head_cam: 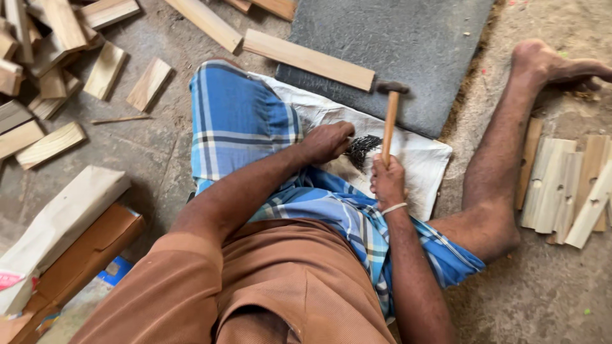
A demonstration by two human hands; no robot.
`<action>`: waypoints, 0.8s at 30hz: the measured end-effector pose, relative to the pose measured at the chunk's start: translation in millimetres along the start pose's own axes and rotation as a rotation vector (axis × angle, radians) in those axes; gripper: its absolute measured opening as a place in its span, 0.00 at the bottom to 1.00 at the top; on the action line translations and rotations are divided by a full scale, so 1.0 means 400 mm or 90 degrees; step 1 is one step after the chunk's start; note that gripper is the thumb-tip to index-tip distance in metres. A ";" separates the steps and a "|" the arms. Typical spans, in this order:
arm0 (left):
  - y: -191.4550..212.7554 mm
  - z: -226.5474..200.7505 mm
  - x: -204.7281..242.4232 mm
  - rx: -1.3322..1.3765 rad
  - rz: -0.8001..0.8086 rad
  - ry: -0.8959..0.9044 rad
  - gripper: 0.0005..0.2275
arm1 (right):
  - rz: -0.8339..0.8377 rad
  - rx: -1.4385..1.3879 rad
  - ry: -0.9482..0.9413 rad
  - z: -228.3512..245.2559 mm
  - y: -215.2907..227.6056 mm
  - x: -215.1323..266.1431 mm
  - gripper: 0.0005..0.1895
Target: The person sits on the floor and assembles small wooden frames by hammering nails into pre-drilled holes. They pick up wooden pieces, align them, and use a hammer to secure the joints, occasionally adjusting the pieces to ensure proper alignment.
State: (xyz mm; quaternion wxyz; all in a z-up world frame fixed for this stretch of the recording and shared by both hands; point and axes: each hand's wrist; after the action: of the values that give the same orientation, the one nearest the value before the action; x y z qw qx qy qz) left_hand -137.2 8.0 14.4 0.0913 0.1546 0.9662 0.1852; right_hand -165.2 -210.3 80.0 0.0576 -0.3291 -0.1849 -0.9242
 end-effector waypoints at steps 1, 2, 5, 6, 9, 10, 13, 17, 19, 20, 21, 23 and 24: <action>0.004 0.010 -0.003 0.003 0.014 0.001 0.07 | 0.000 0.000 -0.006 0.001 0.007 0.001 0.10; 0.014 0.025 -0.013 0.011 0.033 -0.005 0.06 | -0.010 -0.001 -0.014 0.004 0.011 -0.003 0.10; 0.052 0.064 -0.042 0.017 0.027 0.085 0.09 | -0.012 -0.023 -0.008 0.008 0.012 -0.017 0.10; 0.054 0.070 -0.051 0.019 0.019 0.130 0.11 | -0.014 -0.033 -0.003 0.004 0.015 -0.015 0.10; 0.056 0.088 -0.111 0.230 -0.095 0.160 0.19 | 0.014 -0.048 -0.036 -0.005 0.039 -0.016 0.09; 0.062 0.093 -0.130 0.284 -0.138 0.144 0.16 | 0.030 -0.032 -0.029 -0.004 0.039 -0.020 0.10; 0.088 0.106 -0.193 0.180 -0.177 0.115 0.12 | 0.109 -0.192 -0.045 0.013 0.038 -0.023 0.10; 0.093 0.102 -0.292 0.037 -0.246 -0.081 0.11 | 0.141 -0.250 -0.066 0.034 0.051 -0.004 0.09; 0.085 0.099 -0.329 0.010 -0.217 -0.075 0.10 | 0.127 -0.237 -0.054 0.034 0.061 -0.003 0.09; 0.083 0.098 -0.333 -0.003 -0.204 -0.070 0.10 | 0.116 -0.216 -0.057 0.031 0.059 -0.004 0.09; 0.082 0.099 -0.335 -0.022 -0.200 -0.080 0.10 | 0.105 -0.195 -0.061 0.027 0.057 -0.007 0.10; 0.081 0.107 -0.325 -0.057 -0.190 -0.101 0.09 | 0.073 -0.140 -0.057 0.017 0.044 -0.015 0.11; 0.081 0.111 -0.319 -0.062 -0.187 -0.096 0.10 | 0.054 -0.106 -0.048 0.013 0.039 -0.018 0.12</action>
State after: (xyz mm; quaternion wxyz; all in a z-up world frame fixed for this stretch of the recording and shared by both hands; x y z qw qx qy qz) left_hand 1.3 8.9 1.4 0.1967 0.0205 0.9588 0.2041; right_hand -153.0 -223.1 83.9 0.0621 -0.3750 -0.0956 -0.9200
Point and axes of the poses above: each hand's wrist, its own x-axis away from the middle knuckle, its own y-axis out of the back of the hand, z = x × y, and after that the axes turned 13 degrees about x, right-handed
